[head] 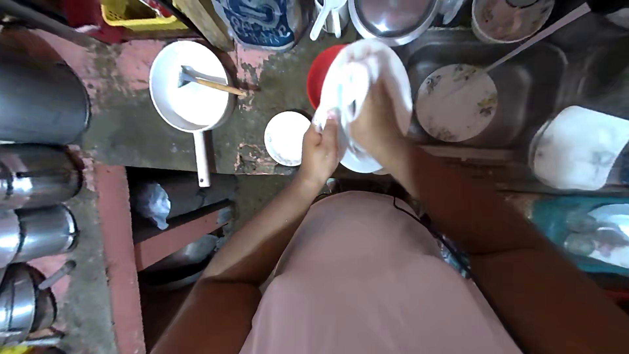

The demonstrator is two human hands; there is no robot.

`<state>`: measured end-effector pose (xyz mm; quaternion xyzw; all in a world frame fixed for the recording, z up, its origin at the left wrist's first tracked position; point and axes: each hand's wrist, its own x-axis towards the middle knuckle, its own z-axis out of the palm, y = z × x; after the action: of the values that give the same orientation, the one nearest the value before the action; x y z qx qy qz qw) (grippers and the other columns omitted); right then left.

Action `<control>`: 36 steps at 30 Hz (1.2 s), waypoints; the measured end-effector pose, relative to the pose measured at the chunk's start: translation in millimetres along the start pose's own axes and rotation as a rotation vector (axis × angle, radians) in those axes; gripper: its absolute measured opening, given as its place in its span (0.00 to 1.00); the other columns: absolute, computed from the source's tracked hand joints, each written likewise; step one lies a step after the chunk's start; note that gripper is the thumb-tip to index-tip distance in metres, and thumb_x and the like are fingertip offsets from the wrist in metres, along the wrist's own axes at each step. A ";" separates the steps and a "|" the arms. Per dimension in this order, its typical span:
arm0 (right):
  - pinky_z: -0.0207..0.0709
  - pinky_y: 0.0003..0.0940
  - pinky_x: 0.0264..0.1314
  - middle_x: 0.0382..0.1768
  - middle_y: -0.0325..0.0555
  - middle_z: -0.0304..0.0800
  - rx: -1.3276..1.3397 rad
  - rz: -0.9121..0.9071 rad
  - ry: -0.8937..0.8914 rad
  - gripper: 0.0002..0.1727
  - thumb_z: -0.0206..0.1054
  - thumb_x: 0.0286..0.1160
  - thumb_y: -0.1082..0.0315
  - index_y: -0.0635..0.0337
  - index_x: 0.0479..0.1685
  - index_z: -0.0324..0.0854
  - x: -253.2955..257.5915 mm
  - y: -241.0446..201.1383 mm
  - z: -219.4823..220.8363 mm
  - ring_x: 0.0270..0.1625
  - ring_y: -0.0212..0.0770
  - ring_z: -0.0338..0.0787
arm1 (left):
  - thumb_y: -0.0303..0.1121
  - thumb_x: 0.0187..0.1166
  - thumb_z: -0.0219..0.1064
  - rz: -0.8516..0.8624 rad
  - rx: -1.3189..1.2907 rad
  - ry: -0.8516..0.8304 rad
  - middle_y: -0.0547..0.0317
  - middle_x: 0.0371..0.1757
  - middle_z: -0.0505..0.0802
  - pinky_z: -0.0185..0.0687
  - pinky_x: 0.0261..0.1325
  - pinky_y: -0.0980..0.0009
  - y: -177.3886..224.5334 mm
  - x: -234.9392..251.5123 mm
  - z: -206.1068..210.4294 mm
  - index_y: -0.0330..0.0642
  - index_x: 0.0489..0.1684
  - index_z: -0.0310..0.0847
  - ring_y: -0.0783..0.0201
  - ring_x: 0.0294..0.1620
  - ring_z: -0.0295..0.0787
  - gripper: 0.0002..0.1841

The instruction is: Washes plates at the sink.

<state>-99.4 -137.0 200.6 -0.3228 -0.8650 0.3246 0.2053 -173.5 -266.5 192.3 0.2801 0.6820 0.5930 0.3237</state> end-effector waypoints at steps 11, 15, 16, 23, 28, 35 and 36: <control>0.78 0.51 0.75 0.69 0.55 0.85 -0.089 -0.070 -0.033 0.25 0.67 0.76 0.55 0.56 0.70 0.81 -38.1 -11.2 63.0 0.75 0.53 0.82 | 0.40 0.97 0.46 0.157 0.023 -0.021 0.56 0.56 0.92 0.89 0.67 0.60 6.4 41.4 -59.0 0.33 0.75 0.69 0.66 0.57 0.92 0.22; 0.69 0.70 0.77 0.76 0.68 0.76 -0.282 0.269 -0.031 0.29 0.67 0.76 0.57 0.53 0.79 0.76 -13.4 46.1 32.6 0.80 0.70 0.73 | 0.40 0.97 0.45 0.112 -0.049 -0.076 0.57 0.55 0.92 0.89 0.66 0.59 5.7 43.7 -62.3 0.36 0.72 0.72 0.65 0.57 0.92 0.19; 0.69 0.67 0.77 0.74 0.65 0.78 -0.305 0.280 0.095 0.24 0.63 0.80 0.56 0.50 0.74 0.80 -1.2 50.4 27.1 0.79 0.67 0.73 | 0.40 0.97 0.45 0.084 -0.082 -0.095 0.56 0.54 0.93 0.90 0.65 0.58 4.7 40.8 -56.1 0.36 0.71 0.72 0.63 0.56 0.93 0.19; 0.60 0.62 0.87 0.79 0.63 0.76 -0.043 0.025 0.002 0.36 0.71 0.71 0.48 0.57 0.79 0.76 -20.5 -4.6 42.1 0.85 0.62 0.69 | 0.42 0.97 0.46 0.067 -0.070 -0.081 0.55 0.50 0.93 0.92 0.59 0.57 2.5 44.1 -26.7 0.36 0.71 0.73 0.62 0.51 0.94 0.20; 0.59 0.68 0.86 0.83 0.68 0.68 -0.190 0.210 -0.129 0.38 0.72 0.73 0.55 0.56 0.85 0.69 -39.6 72.6 18.0 0.86 0.69 0.64 | 0.42 0.97 0.46 0.063 -0.086 -0.042 0.53 0.55 0.93 0.90 0.65 0.55 -3.8 39.6 -19.6 0.35 0.72 0.72 0.60 0.57 0.93 0.21; 0.49 0.52 0.96 0.89 0.58 0.62 0.090 0.010 0.062 0.39 0.69 0.75 0.61 0.59 0.89 0.64 -5.5 36.8 -7.2 0.94 0.53 0.56 | 0.42 0.97 0.45 -0.046 -0.111 -0.026 0.55 0.49 0.94 0.92 0.58 0.56 -3.9 18.4 46.0 0.36 0.69 0.76 0.62 0.50 0.94 0.21; 0.47 0.52 0.98 0.91 0.53 0.62 0.098 -0.063 0.005 0.36 0.64 0.80 0.60 0.55 0.91 0.64 -17.7 28.0 -5.8 0.94 0.50 0.55 | 0.42 0.97 0.44 -0.046 -0.096 0.018 0.57 0.47 0.93 0.92 0.56 0.58 -2.5 19.2 48.8 0.37 0.68 0.76 0.64 0.48 0.93 0.21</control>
<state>-71.7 -130.5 182.6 -0.2856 -0.8574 0.3591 0.2332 -147.9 -221.5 183.5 0.2430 0.6621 0.6198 0.3441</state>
